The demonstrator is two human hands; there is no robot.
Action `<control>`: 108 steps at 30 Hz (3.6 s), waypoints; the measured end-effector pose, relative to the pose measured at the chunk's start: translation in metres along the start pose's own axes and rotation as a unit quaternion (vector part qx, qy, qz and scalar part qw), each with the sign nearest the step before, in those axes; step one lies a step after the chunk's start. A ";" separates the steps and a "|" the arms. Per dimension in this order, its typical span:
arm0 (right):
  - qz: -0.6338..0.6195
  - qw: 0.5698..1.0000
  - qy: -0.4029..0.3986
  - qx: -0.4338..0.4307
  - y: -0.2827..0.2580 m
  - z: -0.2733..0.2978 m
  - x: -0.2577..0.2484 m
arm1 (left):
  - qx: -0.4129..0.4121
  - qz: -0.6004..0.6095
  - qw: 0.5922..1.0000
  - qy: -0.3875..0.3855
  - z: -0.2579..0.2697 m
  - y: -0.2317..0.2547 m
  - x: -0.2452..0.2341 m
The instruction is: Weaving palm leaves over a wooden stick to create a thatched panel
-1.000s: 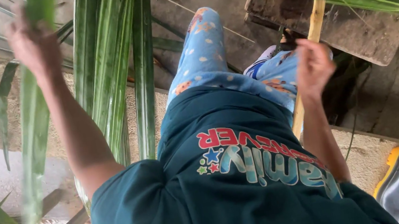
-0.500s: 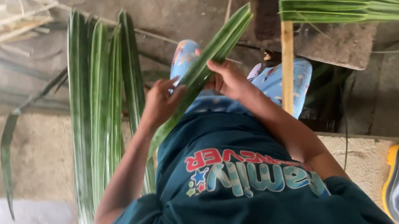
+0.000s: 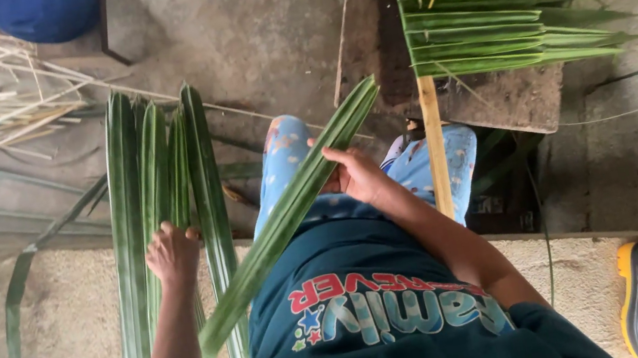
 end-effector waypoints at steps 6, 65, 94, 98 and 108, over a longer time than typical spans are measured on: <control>0.010 1.000 0.003 -0.001 0.008 -0.010 -0.025 | 0.012 -0.002 1.000 -0.015 0.014 0.016 -0.020; -0.021 0.998 -0.008 0.052 0.013 -0.003 -0.064 | 0.244 0.212 0.935 0.146 -0.001 0.093 -0.172; -0.155 0.982 -0.066 -0.082 -0.009 -0.060 -0.042 | 0.665 0.208 0.679 0.231 0.086 0.273 -0.254; -0.180 0.976 -0.062 -0.101 -0.021 -0.053 -0.034 | 0.644 0.220 0.689 0.249 0.086 0.266 -0.226; -0.135 0.984 -0.043 -0.106 -0.035 -0.017 -0.048 | 0.654 0.237 0.694 0.185 0.106 0.285 -0.210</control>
Point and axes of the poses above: each hand's wrist, its own z-axis away from the middle knuckle, its own x-axis out of the palm, y = z × x, the point moved 6 cm from there along -z, towards the middle knuckle, and after that the axes turned 11 degrees about -x, right-handed, at the moved point
